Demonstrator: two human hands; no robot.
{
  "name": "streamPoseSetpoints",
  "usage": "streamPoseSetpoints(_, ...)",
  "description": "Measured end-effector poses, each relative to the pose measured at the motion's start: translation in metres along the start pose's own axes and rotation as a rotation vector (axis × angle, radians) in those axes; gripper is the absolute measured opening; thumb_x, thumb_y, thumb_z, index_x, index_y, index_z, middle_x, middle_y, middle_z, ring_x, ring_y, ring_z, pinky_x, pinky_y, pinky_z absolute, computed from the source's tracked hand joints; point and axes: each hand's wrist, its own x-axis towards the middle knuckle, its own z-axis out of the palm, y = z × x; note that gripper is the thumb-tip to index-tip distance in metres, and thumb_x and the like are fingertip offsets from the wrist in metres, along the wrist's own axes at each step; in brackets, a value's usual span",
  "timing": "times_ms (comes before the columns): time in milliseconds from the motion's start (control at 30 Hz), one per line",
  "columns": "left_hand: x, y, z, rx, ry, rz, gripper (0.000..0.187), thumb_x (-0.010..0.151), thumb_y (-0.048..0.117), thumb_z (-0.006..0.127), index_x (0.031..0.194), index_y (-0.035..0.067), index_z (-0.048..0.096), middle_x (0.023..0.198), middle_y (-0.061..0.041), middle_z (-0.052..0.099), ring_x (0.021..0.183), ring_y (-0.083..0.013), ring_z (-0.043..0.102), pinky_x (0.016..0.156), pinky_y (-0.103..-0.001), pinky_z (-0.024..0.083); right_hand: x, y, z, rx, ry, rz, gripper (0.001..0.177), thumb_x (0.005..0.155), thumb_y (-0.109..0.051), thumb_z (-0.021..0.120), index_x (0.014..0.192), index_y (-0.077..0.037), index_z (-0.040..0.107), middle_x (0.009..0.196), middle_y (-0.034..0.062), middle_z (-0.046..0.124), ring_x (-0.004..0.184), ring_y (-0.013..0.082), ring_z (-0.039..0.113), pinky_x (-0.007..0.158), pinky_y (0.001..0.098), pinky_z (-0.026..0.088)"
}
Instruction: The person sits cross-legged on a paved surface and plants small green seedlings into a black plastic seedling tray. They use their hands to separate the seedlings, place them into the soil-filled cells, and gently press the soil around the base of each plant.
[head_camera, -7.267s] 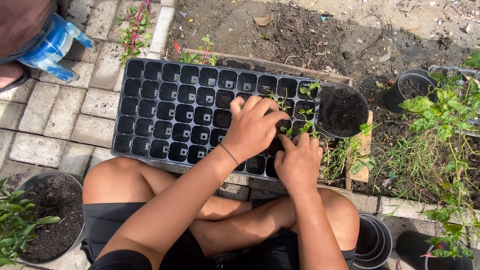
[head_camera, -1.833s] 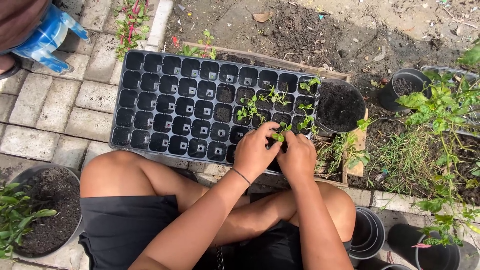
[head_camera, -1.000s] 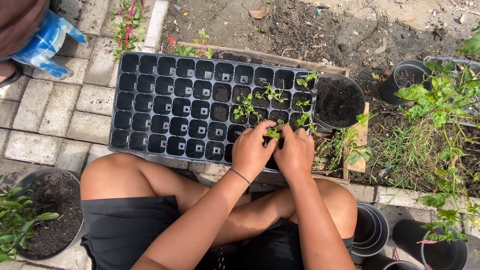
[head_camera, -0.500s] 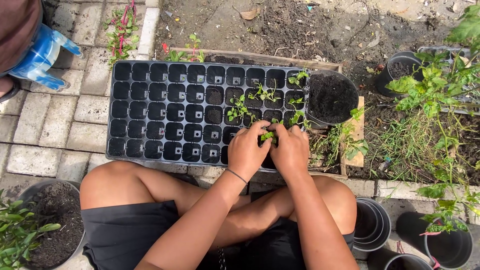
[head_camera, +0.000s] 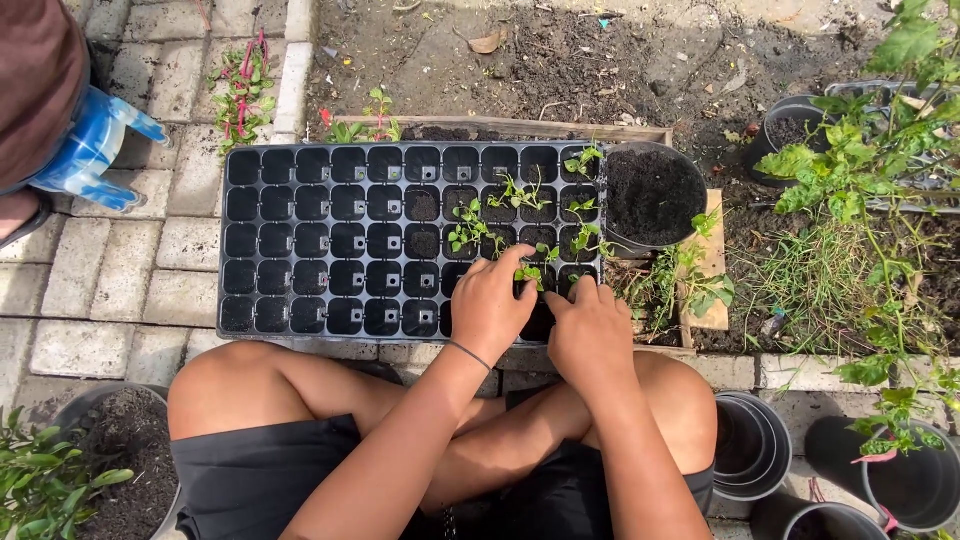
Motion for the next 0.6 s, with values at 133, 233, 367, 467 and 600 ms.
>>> streamPoseSetpoints(133,0.003,0.001,0.002,0.035,-0.011,-0.003,0.046,0.091,0.021,0.071,0.135,0.017,0.06,0.104,-0.012,0.078,0.106,-0.0301,0.071,0.095,-0.047,0.057,0.01,0.003,0.044,-0.084,0.182,-0.061,0.033,0.083,-0.02,0.063,0.111,-0.027,0.079,0.097,0.0067,0.052,0.088,0.0304,0.056,0.071,0.0426,0.042)
streamPoseSetpoints(233,0.001,0.002,0.001,0.052,-0.014,0.006,0.046,0.091,0.021,0.071,0.136,0.017,0.06,0.103,-0.012,0.078,0.106,-0.0307,0.071,0.095,-0.047,0.057,0.009,0.007,0.045,-0.017,0.162,-0.058,0.031,0.086,-0.019,0.062,0.111,-0.026,0.079,0.097,0.0064,0.053,0.088,0.0315,0.057,0.073,0.0426,0.042)
streamPoseSetpoints(367,0.0,0.003,-0.003,0.032,-0.016,0.017,0.045,0.092,0.018,0.07,0.136,0.014,0.059,0.102,-0.014,0.077,0.106,-0.0341,0.071,0.095,-0.05,0.057,0.011,0.009,0.027,0.057,0.203,-0.028,0.037,0.085,-0.013,0.063,0.116,-0.025,0.077,0.097,0.006,0.052,0.09,0.031,0.056,0.074,0.0422,0.042)
streamPoseSetpoints(467,-0.001,0.002,-0.002,0.038,-0.032,0.007,0.047,0.091,0.019,0.069,0.137,0.014,0.059,0.102,-0.014,0.077,0.107,-0.0335,0.07,0.095,-0.05,0.056,0.013,0.004,0.029,0.036,0.195,-0.021,0.043,0.085,-0.01,0.061,0.124,-0.025,0.074,0.097,0.0067,0.05,0.088,0.0305,0.053,0.072,0.0422,0.039)
streamPoseSetpoints(600,0.0,0.002,0.0,0.052,-0.04,-0.001,0.048,0.092,0.02,0.069,0.138,0.015,0.058,0.104,-0.013,0.077,0.108,-0.0327,0.069,0.095,-0.049,0.056,0.022,0.005,0.042,-0.008,0.16,-0.033,0.041,0.086,-0.012,0.06,0.122,-0.025,0.076,0.099,0.0063,0.049,0.091,0.03,0.048,0.073,0.0421,0.035)
